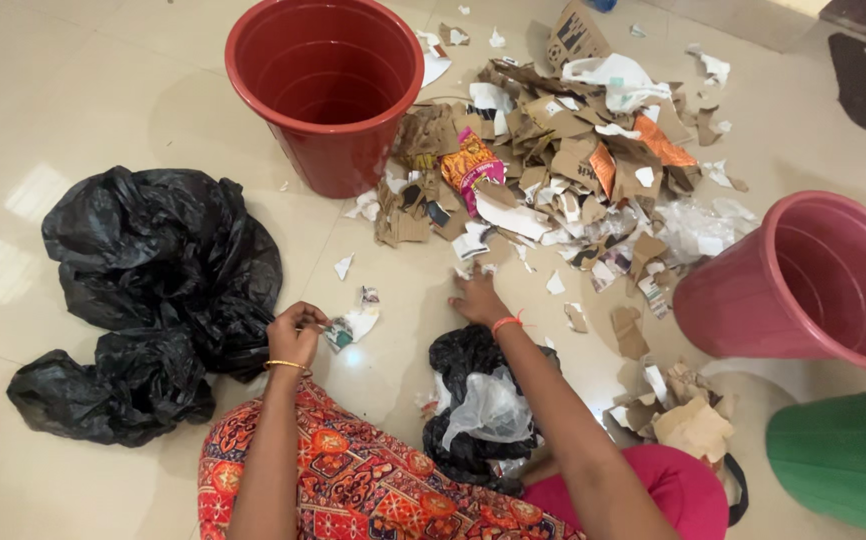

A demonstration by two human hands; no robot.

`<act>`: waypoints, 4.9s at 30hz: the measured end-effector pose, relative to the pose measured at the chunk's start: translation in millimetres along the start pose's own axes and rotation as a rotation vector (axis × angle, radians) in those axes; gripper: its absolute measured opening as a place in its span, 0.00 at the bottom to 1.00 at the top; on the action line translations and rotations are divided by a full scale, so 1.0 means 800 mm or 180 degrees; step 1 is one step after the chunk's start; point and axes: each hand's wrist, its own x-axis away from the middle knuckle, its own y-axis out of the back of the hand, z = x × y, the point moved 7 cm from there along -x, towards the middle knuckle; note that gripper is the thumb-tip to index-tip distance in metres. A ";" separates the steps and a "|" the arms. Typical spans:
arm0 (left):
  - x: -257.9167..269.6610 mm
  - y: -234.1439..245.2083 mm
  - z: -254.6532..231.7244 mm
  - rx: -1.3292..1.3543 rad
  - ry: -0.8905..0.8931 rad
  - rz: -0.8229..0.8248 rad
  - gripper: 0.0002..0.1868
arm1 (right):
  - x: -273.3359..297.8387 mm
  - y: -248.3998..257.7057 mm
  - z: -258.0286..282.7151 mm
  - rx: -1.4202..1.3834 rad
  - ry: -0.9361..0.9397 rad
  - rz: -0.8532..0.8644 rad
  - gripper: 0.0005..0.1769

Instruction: The person sits on the floor and sorts a pile of mixed waste, including cardboard, plastic, and paper, into different colored buckets. They pick up items one by one, separate them by type, and place them into the appropriate containers.

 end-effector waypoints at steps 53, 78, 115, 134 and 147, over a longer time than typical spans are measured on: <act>-0.005 -0.006 0.008 -0.0213 -0.0251 0.0012 0.11 | 0.057 0.004 0.194 0.0533 0.1031 -0.0278 0.52; -0.002 -0.007 0.039 -0.0197 -0.0137 0.0022 0.06 | 0.035 -0.024 -0.017 0.0049 -0.1408 0.0071 0.34; -0.001 -0.010 0.019 -0.0269 -0.0158 0.0054 0.06 | -0.003 0.060 0.011 0.0602 -0.0149 -0.0079 0.33; -0.009 -0.015 0.044 0.0085 -0.0097 0.0104 0.05 | 0.024 0.102 0.035 -0.4930 -0.0311 -0.0515 0.32; -0.008 -0.013 0.055 -0.0014 -0.0348 0.0021 0.05 | 0.119 0.161 0.236 0.0723 0.0184 -0.1233 0.33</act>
